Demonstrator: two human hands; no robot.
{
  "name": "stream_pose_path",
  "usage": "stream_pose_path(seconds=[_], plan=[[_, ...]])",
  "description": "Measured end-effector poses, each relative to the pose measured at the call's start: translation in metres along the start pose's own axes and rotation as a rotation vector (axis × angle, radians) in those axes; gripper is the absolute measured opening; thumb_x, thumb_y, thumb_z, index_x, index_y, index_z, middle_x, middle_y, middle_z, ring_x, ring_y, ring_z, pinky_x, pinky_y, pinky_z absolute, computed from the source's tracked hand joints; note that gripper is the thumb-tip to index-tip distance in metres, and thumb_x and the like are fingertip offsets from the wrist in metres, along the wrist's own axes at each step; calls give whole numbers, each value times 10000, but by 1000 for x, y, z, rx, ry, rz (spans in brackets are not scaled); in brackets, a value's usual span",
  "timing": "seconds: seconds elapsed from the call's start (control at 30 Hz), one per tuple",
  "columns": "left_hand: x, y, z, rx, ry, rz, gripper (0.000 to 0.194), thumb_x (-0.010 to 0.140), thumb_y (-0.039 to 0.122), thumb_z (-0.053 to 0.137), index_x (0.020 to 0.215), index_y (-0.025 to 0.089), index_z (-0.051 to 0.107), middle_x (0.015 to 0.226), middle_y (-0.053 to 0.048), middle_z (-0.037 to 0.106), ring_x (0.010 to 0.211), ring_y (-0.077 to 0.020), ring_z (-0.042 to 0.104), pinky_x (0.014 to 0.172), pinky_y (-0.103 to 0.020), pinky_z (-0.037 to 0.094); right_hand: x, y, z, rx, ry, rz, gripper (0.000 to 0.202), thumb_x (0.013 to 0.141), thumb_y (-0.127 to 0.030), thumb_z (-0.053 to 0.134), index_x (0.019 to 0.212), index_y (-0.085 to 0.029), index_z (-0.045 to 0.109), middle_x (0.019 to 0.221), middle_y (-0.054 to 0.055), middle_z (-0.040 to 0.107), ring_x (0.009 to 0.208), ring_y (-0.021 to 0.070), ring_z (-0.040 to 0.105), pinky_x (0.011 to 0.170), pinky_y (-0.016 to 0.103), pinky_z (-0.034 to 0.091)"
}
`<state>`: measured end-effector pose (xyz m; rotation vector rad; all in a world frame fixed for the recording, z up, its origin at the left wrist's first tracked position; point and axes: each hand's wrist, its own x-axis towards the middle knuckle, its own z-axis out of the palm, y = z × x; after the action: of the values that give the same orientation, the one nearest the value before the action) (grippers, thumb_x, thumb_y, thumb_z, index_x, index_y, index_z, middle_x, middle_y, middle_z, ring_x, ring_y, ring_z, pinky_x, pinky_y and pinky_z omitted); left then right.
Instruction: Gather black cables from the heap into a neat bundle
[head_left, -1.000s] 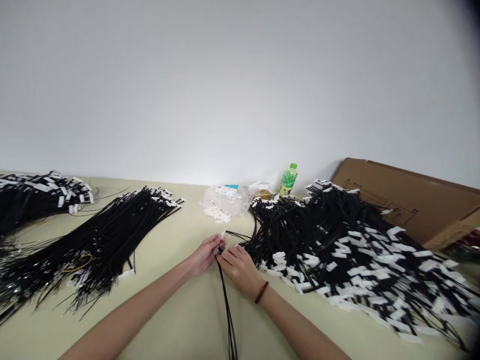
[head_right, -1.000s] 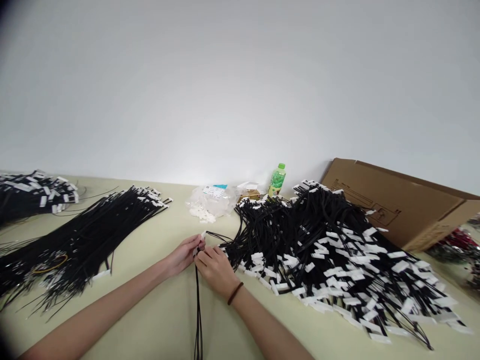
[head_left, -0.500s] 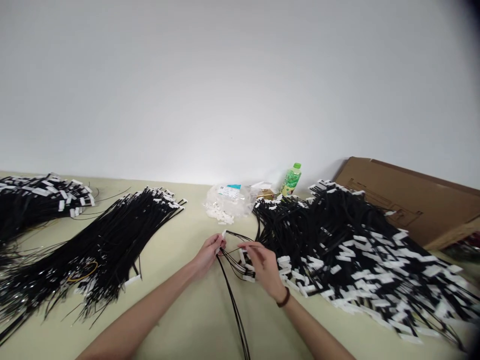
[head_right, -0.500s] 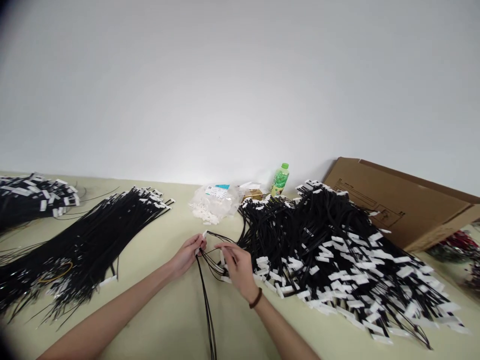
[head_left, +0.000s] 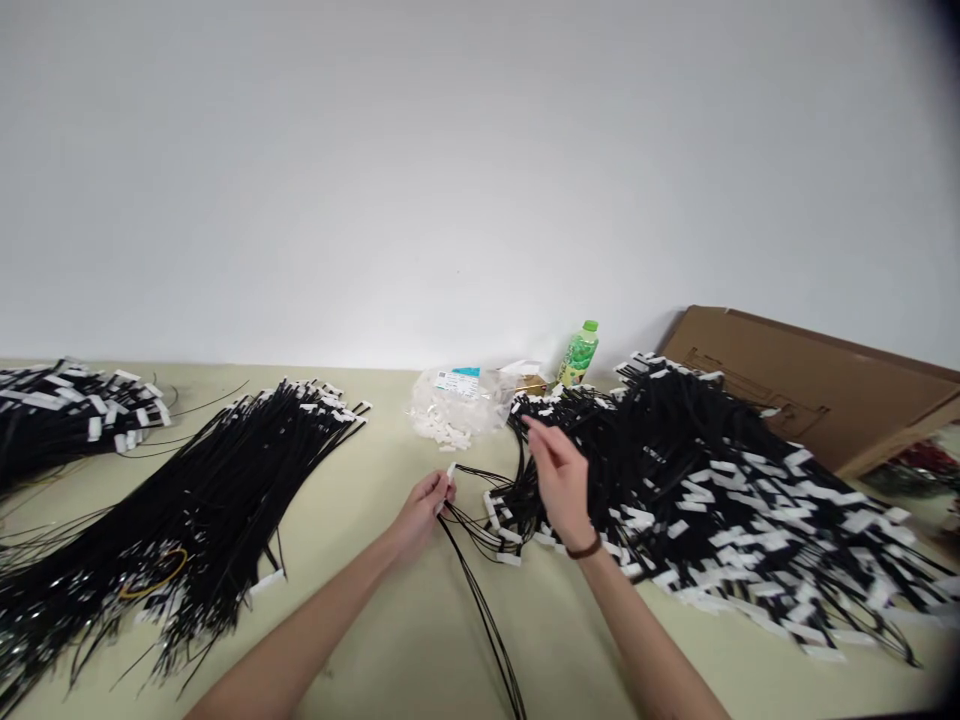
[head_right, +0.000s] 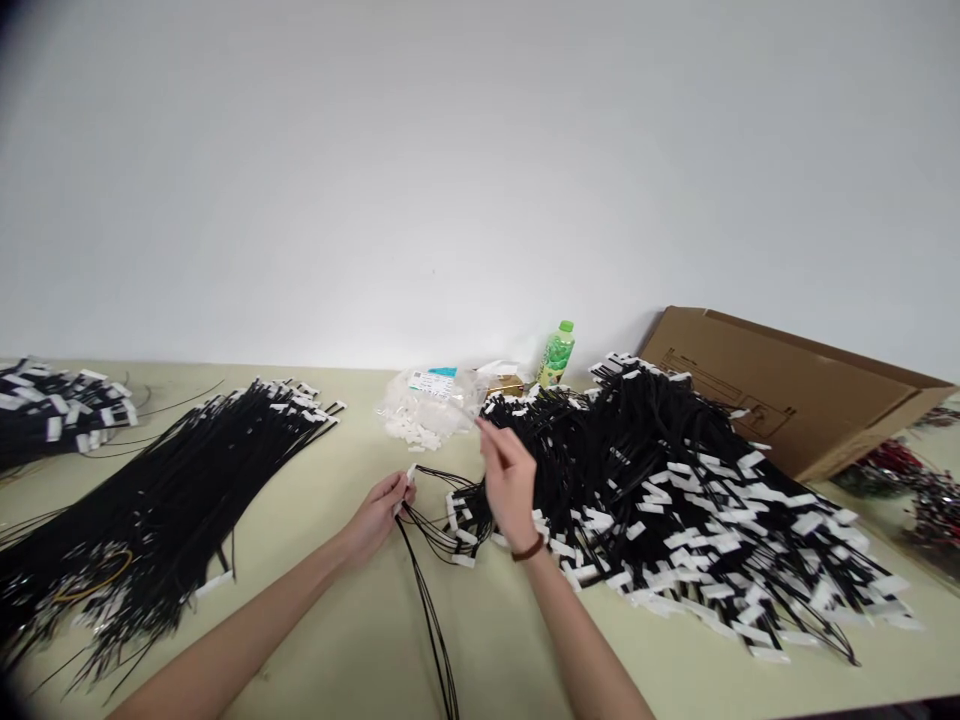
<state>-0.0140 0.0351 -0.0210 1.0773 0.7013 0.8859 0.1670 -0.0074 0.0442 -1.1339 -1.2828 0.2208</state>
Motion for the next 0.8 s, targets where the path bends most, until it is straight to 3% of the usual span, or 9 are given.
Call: stream_pose_path(seconds=[0.13, 0.27, 0.5, 0.8], plan=[[2, -1, -1, -34, -1, -13, 313, 730, 461, 545, 673, 165, 463, 625, 27, 385, 600, -98, 345, 556, -221, 251, -32, 11, 17, -305, -185, -340, 199, 859, -179, 431, 935, -163, 614, 667, 24, 477, 638, 121, 445, 584, 245, 381], [3, -2, -2, -68, -29, -16, 298, 735, 440, 551, 668, 163, 465, 629, 27, 388, 602, -96, 350, 561, -221, 255, -51, 21, 21, -466, -242, -511, 129, 837, -158, 473, 828, -161, 602, 626, 23, 488, 622, 129, 442, 573, 243, 379], [1, 1, -1, -51, -22, -21, 270, 748, 419, 540, 678, 165, 481, 633, 22, 391, 619, -104, 366, 568, -224, 253, -49, 23, 20, -508, -265, -585, 122, 832, -171, 477, 763, -171, 578, 590, 7, 470, 584, 122, 434, 566, 244, 367], [0, 1, -1, -70, -22, -34, 256, 748, 409, 546, 704, 162, 495, 634, 22, 394, 617, -102, 365, 580, -219, 267, -50, 22, 19, -478, -282, -577, 93, 814, -160, 498, 758, -172, 572, 603, 11, 479, 583, 122, 418, 563, 246, 357]])
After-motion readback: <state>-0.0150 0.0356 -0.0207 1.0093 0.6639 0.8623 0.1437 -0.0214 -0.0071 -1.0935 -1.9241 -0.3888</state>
